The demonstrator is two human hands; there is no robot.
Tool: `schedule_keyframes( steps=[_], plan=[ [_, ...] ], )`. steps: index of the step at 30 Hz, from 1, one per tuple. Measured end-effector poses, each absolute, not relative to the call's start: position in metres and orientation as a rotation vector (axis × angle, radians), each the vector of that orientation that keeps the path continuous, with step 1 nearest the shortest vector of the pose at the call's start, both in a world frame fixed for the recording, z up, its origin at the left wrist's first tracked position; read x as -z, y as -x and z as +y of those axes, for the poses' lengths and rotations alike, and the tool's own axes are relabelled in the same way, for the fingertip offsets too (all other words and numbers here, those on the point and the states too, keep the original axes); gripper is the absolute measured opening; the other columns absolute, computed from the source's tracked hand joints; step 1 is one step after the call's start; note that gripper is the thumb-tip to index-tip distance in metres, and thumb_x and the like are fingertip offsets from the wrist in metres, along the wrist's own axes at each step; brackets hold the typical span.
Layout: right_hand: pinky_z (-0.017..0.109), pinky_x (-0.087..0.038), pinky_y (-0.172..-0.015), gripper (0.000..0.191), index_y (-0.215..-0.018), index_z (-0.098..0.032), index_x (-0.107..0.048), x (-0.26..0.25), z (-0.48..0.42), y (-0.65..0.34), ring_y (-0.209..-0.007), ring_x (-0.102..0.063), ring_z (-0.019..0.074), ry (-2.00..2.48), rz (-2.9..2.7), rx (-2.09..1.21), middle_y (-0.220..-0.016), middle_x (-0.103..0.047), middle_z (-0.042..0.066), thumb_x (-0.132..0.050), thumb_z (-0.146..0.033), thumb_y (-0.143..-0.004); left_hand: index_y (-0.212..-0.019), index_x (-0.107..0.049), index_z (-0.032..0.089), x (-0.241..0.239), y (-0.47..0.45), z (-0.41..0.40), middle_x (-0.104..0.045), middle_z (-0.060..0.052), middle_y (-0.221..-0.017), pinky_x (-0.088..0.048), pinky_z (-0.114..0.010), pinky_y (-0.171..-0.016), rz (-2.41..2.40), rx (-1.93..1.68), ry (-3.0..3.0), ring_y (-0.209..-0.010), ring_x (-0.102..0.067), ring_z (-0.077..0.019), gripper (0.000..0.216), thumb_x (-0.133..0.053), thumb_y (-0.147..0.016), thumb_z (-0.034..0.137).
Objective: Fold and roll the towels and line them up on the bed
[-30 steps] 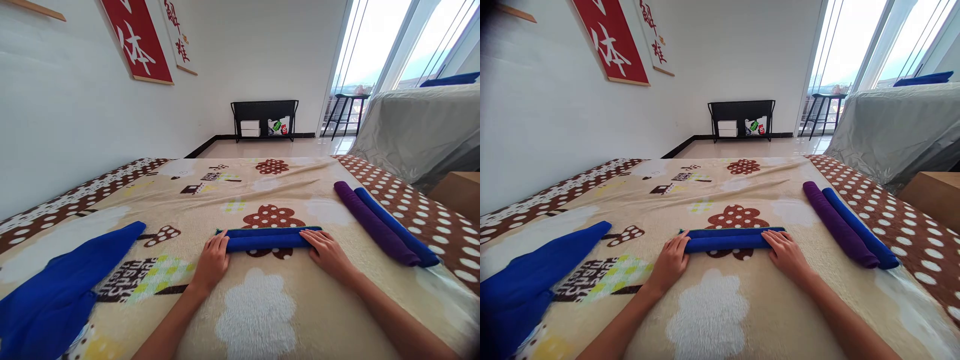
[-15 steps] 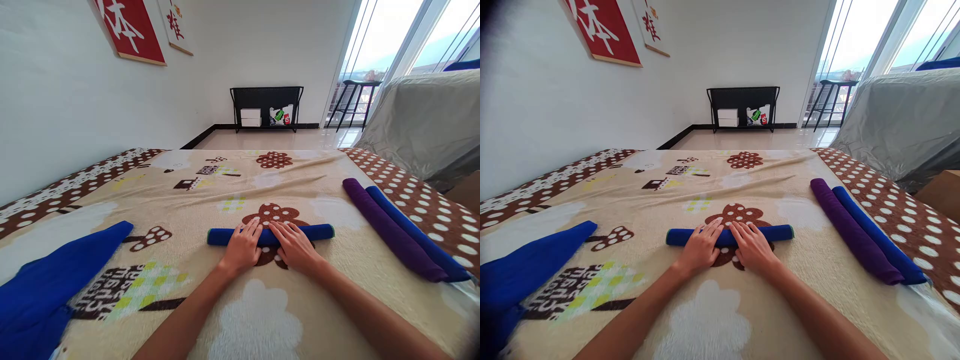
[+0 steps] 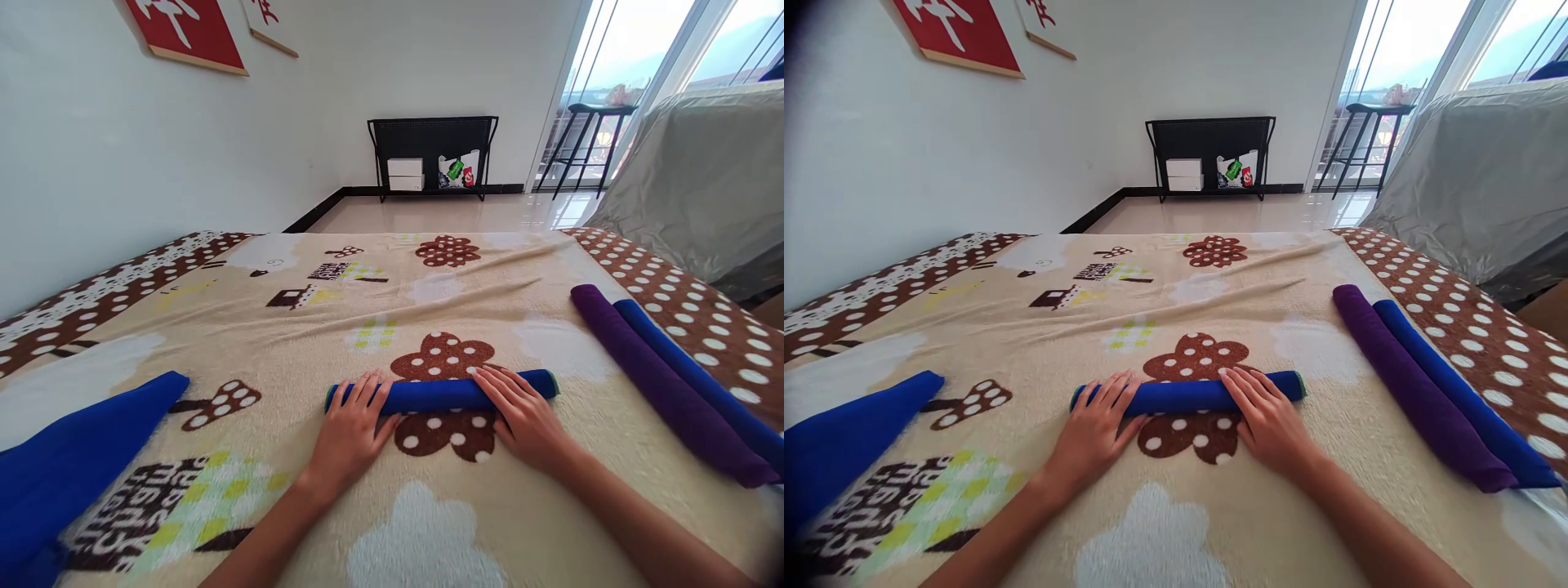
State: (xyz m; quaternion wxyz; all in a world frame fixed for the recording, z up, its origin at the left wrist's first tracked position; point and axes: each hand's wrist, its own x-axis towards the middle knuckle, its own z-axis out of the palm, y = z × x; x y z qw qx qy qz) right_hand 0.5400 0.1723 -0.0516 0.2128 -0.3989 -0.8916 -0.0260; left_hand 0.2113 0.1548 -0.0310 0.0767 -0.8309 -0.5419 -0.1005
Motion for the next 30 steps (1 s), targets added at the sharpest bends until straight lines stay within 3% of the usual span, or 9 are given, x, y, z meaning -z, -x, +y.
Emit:
schedule_keyframes(
  steps=[13, 30],
  plan=[
    [0.045, -0.041, -0.115, 0.064, -0.155, -0.024, -0.031, 0.062, 0.177, -0.606, -0.138, -0.046, 0.0233, 1.2, -2.399, 0.138, -0.149, -0.05, 0.007, -0.05, -0.021, -0.094, -0.144, -0.045, 0.027, 0.039, -0.145, 0.156, -0.058, -0.009, -0.143, -0.026, -0.045, -0.11, -1.643, 0.35, 2.495, -0.131, -0.053, -0.0245, 0.045, -0.042, -0.102, 0.042],
    [0.045, -0.041, -0.114, 0.061, -0.154, -0.025, -0.033, 0.06, 0.175, -0.605, -0.136, -0.048, 0.0228, 1.232, -2.378, 0.082, -0.147, -0.052, 0.007, -0.048, -0.022, -0.095, -0.143, -0.046, 0.028, 0.041, -0.142, 0.155, -0.059, -0.008, -0.142, -0.028, -0.042, -0.107, -1.69, 0.385, 2.495, -0.13, -0.053, -0.024, 0.044, -0.043, -0.102, 0.043]
  ],
)
